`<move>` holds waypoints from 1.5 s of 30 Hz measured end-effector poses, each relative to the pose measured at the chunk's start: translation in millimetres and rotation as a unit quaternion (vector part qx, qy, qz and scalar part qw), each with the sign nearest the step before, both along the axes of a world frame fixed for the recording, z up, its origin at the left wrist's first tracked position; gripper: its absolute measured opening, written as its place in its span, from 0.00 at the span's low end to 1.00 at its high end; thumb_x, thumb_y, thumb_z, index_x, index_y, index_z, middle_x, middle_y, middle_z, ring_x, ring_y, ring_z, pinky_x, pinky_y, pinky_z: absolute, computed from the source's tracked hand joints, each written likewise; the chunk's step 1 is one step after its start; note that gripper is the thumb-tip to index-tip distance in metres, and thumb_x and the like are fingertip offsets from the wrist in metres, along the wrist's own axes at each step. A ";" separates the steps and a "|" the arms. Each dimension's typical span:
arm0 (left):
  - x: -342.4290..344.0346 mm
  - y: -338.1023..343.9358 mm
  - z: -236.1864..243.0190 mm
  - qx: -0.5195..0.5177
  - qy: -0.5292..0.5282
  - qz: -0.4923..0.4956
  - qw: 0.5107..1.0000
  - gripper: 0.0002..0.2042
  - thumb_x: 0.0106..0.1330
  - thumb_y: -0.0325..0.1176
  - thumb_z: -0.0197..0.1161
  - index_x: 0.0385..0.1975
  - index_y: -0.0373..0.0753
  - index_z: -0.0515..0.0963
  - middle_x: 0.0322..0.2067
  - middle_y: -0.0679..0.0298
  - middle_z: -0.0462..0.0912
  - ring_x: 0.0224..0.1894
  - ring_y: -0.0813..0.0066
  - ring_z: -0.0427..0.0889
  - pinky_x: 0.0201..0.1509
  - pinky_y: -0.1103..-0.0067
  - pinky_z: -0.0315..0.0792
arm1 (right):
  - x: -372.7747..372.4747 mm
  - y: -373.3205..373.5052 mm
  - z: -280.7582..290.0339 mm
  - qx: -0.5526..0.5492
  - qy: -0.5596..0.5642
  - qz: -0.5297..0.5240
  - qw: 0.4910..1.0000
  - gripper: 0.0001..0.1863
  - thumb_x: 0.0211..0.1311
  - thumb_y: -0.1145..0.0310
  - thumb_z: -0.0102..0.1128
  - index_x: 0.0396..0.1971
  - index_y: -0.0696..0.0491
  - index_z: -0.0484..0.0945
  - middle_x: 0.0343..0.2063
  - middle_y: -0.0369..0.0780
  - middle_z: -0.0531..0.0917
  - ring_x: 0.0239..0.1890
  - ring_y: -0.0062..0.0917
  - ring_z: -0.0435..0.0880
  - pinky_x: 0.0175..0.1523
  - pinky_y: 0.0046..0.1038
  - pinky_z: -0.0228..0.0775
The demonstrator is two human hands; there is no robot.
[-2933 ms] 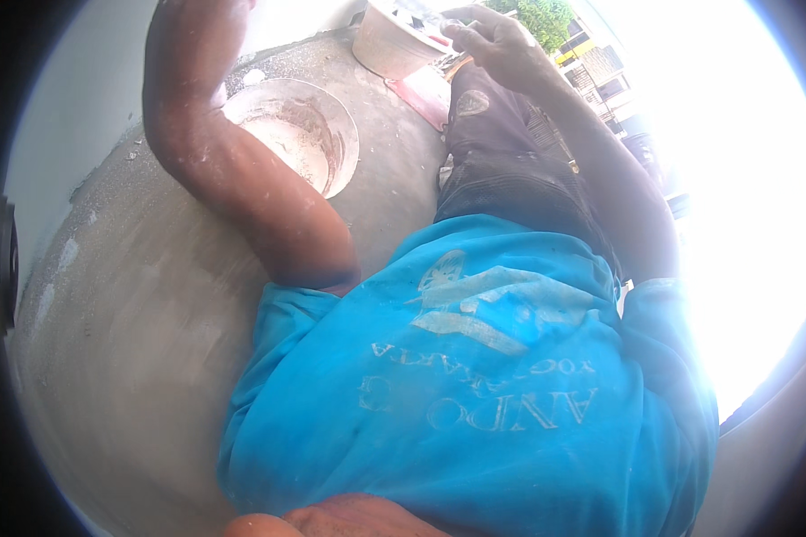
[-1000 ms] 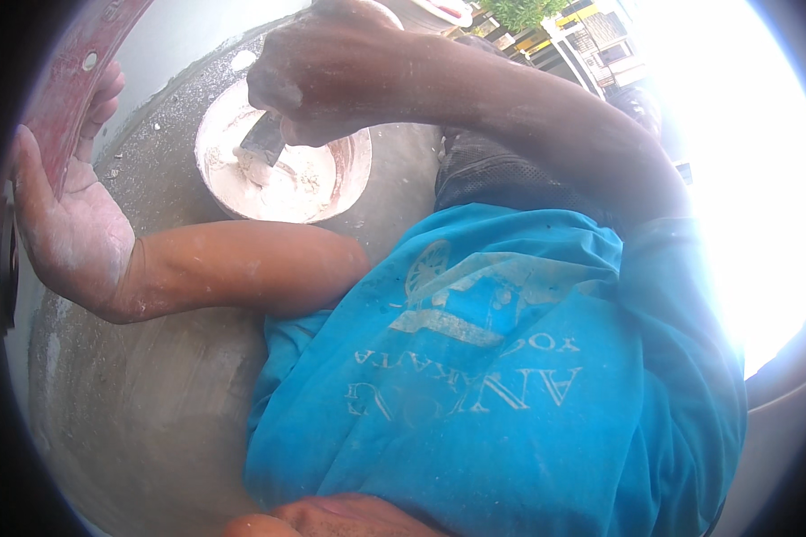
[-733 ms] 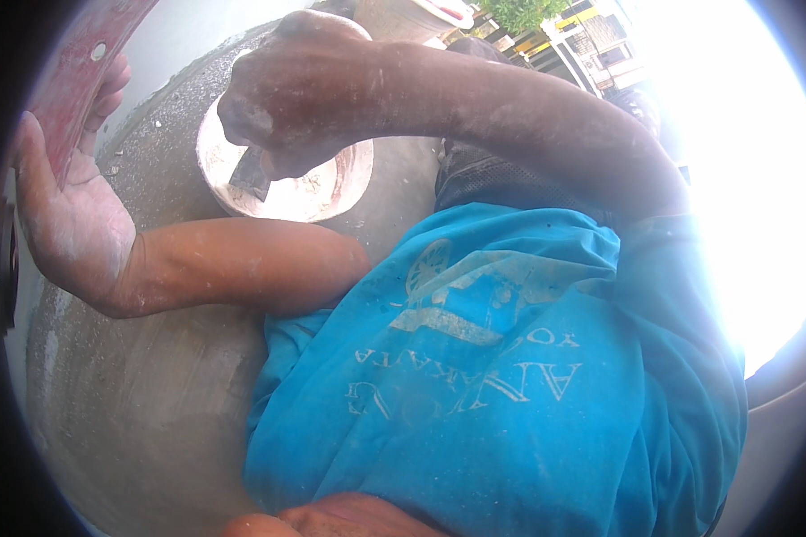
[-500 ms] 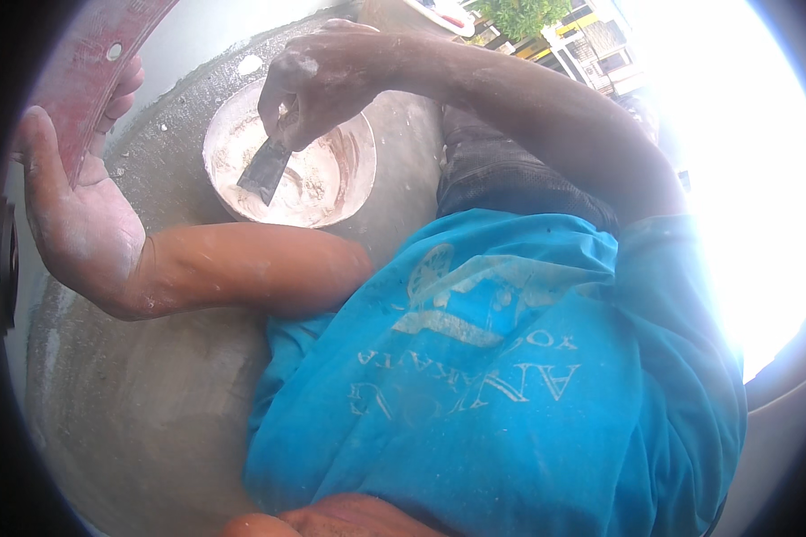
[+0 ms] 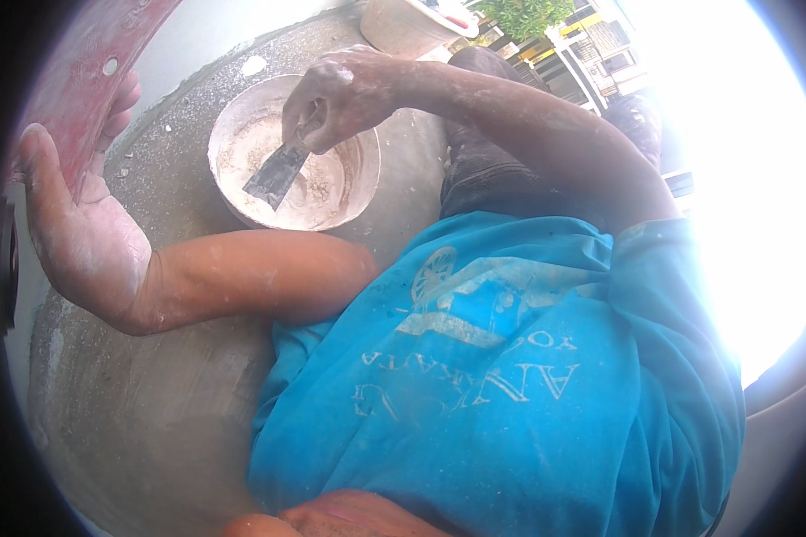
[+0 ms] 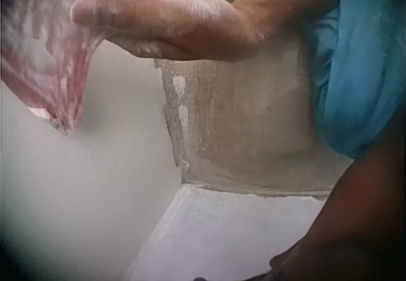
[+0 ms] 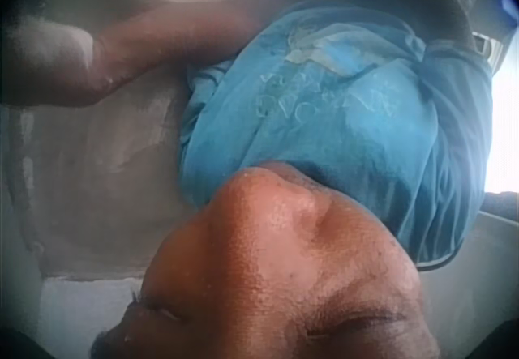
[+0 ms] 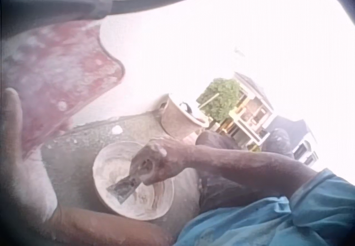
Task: The person applies plaster to a wall using a trowel and hawk. They repeatedly scoop plaster from a bucket, transfer it to the hawk, and smooth it onto the wall surface in continuous strokes.
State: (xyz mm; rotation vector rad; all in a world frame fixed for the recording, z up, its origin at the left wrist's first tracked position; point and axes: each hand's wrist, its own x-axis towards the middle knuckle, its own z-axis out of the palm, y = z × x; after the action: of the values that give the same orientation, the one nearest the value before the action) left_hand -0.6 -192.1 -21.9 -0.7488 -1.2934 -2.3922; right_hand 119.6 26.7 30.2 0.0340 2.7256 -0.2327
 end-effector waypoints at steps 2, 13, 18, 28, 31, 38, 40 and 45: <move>-2.4 2.5 0.1 0.007 0.006 -0.012 1.000 0.23 0.75 0.43 0.47 0.44 0.26 0.81 0.39 0.46 0.86 0.41 0.58 0.87 0.56 0.67 0.77 | 1.2 -1.7 1.0 -0.047 0.005 -0.010 0.999 0.16 0.53 0.57 0.66 0.42 0.40 0.88 0.43 0.38 0.88 0.48 0.28 0.86 0.55 0.31 0.78; -2.0 5.7 -2.7 0.142 -0.072 -0.048 0.986 0.15 0.71 0.34 0.56 0.44 0.25 0.80 0.40 0.46 0.85 0.41 0.56 0.86 0.56 0.68 0.79 | 3.7 21.2 -2.1 -0.182 -0.004 -0.086 0.980 0.16 0.58 0.64 0.68 0.46 0.51 0.86 0.42 0.39 0.88 0.47 0.25 0.85 0.57 0.31 0.76; 9.3 1.6 -3.5 0.051 0.023 0.038 0.998 0.12 0.69 0.29 0.60 0.43 0.25 0.80 0.39 0.49 0.84 0.40 0.60 0.86 0.54 0.70 0.80 | 20.5 36.7 4.7 -0.187 0.039 -0.083 0.978 0.16 0.59 0.61 0.69 0.45 0.51 0.87 0.39 0.38 0.88 0.45 0.23 0.85 0.56 0.29 0.74; 14.5 7.0 25.3 0.052 0.082 -0.173 0.980 0.17 0.66 0.32 0.64 0.49 0.29 0.71 0.38 0.55 0.82 0.32 0.76 0.83 0.34 0.81 0.80 | 85.1 64.8 79.2 -0.132 0.143 -0.149 0.969 0.15 0.62 0.61 0.64 0.43 0.56 0.84 0.42 0.41 0.85 0.42 0.24 0.83 0.49 0.28 0.75; 14.0 5.6 34.3 0.056 0.090 -0.301 0.948 0.22 0.67 0.31 0.61 0.57 0.28 0.64 0.40 0.53 0.81 0.31 0.77 0.84 0.27 0.84 0.79 | 115.5 71.7 115.7 -0.205 0.203 -0.210 0.934 0.17 0.60 0.61 0.66 0.41 0.59 0.80 0.42 0.43 0.81 0.44 0.25 0.81 0.50 0.29 0.76; 8.2 40.8 42.3 0.096 0.105 -0.484 0.864 0.32 0.63 0.31 0.63 0.63 0.21 0.58 0.39 0.50 0.83 0.23 0.77 0.83 0.19 0.85 0.74 | 135.1 76.7 147.3 -0.238 0.453 -0.133 0.849 0.21 0.68 0.62 0.59 0.55 0.54 0.66 0.40 0.42 0.81 0.44 0.24 0.81 0.51 0.28 0.73; 6.2 49.4 42.6 0.080 0.097 -0.524 0.842 0.35 0.62 0.31 0.63 0.65 0.19 0.55 0.40 0.48 0.83 0.25 0.76 0.84 0.22 0.84 0.76 | 118.4 60.2 146.2 -0.205 0.529 -0.063 0.821 0.19 0.68 0.67 0.59 0.56 0.53 0.66 0.41 0.43 0.83 0.36 0.17 0.80 0.38 0.20 0.72; 7.6 76.8 48.2 0.120 0.082 -0.616 0.774 0.32 0.63 0.28 0.62 0.61 0.13 0.59 0.56 0.38 0.75 0.51 0.67 0.83 0.55 0.79 0.75 | 93.8 35.5 129.4 -0.056 0.617 -0.002 0.785 0.19 0.66 0.70 0.64 0.55 0.54 0.74 0.45 0.42 0.85 0.43 0.23 0.83 0.47 0.26 0.78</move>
State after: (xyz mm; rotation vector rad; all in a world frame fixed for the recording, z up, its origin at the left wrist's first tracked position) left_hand 7.0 -115.3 26.3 -2.1339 -0.3031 -3.1298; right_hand 213.4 62.2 159.6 -0.2297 4.0121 -0.5802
